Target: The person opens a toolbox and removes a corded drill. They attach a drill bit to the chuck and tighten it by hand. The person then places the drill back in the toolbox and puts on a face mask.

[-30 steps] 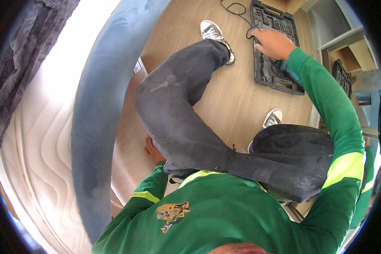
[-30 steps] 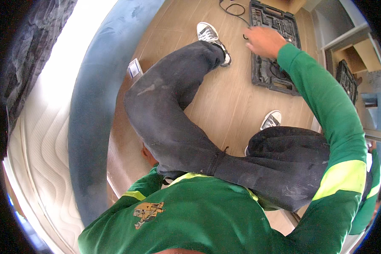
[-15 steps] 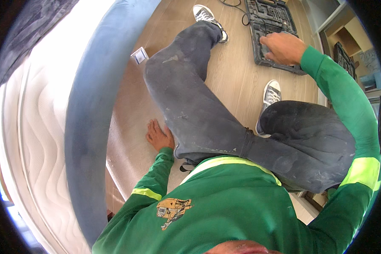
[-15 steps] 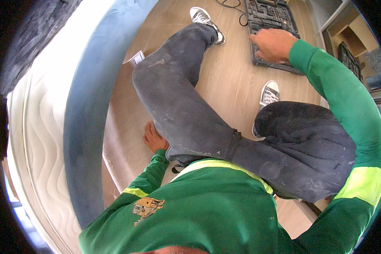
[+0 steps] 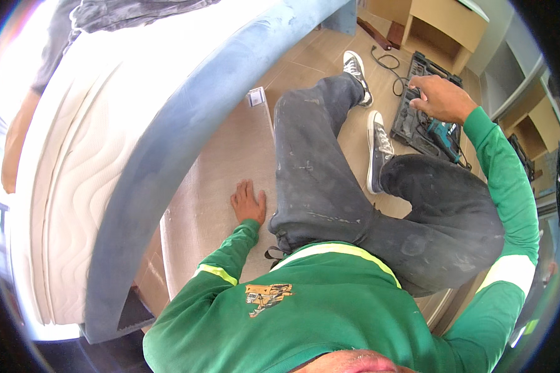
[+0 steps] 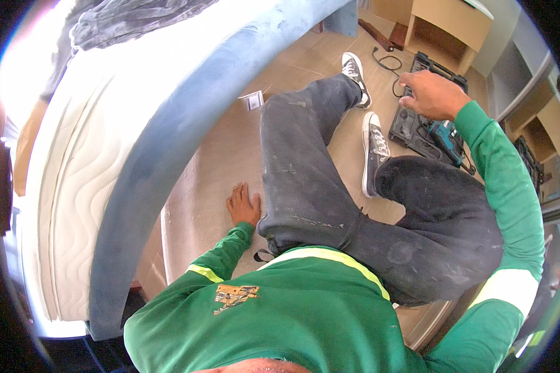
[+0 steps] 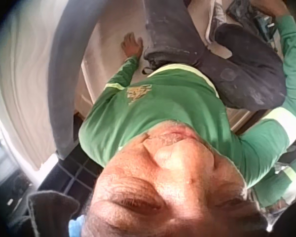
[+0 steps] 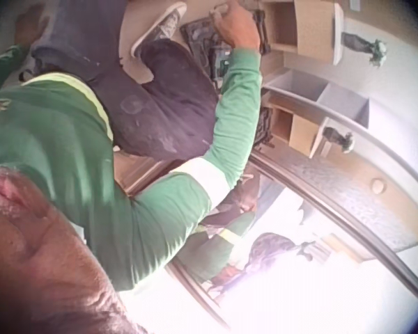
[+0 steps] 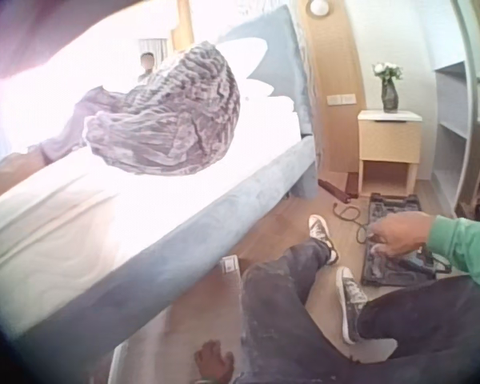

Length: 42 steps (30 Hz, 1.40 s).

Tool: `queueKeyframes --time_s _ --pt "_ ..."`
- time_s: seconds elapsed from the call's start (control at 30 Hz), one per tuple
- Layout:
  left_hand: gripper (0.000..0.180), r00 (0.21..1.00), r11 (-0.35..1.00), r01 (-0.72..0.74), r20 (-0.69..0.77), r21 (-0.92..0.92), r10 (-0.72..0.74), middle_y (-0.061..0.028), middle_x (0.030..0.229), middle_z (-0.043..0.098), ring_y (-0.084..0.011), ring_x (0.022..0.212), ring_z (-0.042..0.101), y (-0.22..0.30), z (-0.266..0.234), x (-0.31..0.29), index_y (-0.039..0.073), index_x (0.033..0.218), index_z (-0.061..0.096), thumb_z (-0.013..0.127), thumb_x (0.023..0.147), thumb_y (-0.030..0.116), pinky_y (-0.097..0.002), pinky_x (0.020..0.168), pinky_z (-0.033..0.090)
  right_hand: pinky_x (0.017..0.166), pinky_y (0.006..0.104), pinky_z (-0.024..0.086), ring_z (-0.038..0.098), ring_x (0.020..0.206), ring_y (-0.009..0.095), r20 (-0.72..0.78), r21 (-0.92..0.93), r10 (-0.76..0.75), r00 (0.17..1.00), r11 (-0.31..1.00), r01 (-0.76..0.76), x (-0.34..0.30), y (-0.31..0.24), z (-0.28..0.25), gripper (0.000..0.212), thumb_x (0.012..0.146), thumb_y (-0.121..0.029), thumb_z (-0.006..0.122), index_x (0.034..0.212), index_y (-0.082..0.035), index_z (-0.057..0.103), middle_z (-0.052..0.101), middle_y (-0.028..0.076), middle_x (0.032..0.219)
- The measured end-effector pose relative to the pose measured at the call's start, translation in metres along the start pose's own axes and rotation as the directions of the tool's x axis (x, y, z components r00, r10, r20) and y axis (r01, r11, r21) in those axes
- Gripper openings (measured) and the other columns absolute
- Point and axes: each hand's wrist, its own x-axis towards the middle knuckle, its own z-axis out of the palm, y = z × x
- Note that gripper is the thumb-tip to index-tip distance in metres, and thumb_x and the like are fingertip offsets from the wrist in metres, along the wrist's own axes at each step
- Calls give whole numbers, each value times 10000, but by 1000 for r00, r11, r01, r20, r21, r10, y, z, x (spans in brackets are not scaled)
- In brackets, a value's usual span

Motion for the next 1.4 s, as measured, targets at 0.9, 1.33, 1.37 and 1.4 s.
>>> queueKeyframes --time_s 0.9,1.33,1.37,1.4 --pt "239 693 668 -96 432 -738 577 -139 1116 709 -275 980 708 186 -189 20 6 1225 736 668 1032 129 -376 885 553 773 428 527 658 832 354 423 804 95 901 418 -422 -212 -118 133 121 955 -95 678 1004 11 651 651 175 920" --pt "320 343 750 89 727 -656 595 -136 1069 686 -268 947 700 185 -165 9 12 1180 689 714 1024 291 -402 870 574 772 433 528 664 834 343 333 872 -90 939 407 -271 -166 -127 131 182 963 -173 718 1037 -7 705 657 145 922" --pt "342 338 761 123 748 -637 571 -132 1049 683 -261 940 699 178 -167 4 14 1196 679 718 1023 306 -403 869 576 753 420 524 652 814 317 324 876 -116 939 411 -251 -162 -127 134 178 955 -153 729 1051 -5 708 648 133 916" --pt "364 332 771 158 768 -618 548 -127 1028 680 -255 933 697 171 -166 0 16 1212 669 723 1021 322 -404 869 579 733 406 519 640 793 290 314 880 -142 939 414 -232 -160 -127 138 178 948 -133 741 1064 -2 710 639 121 910"
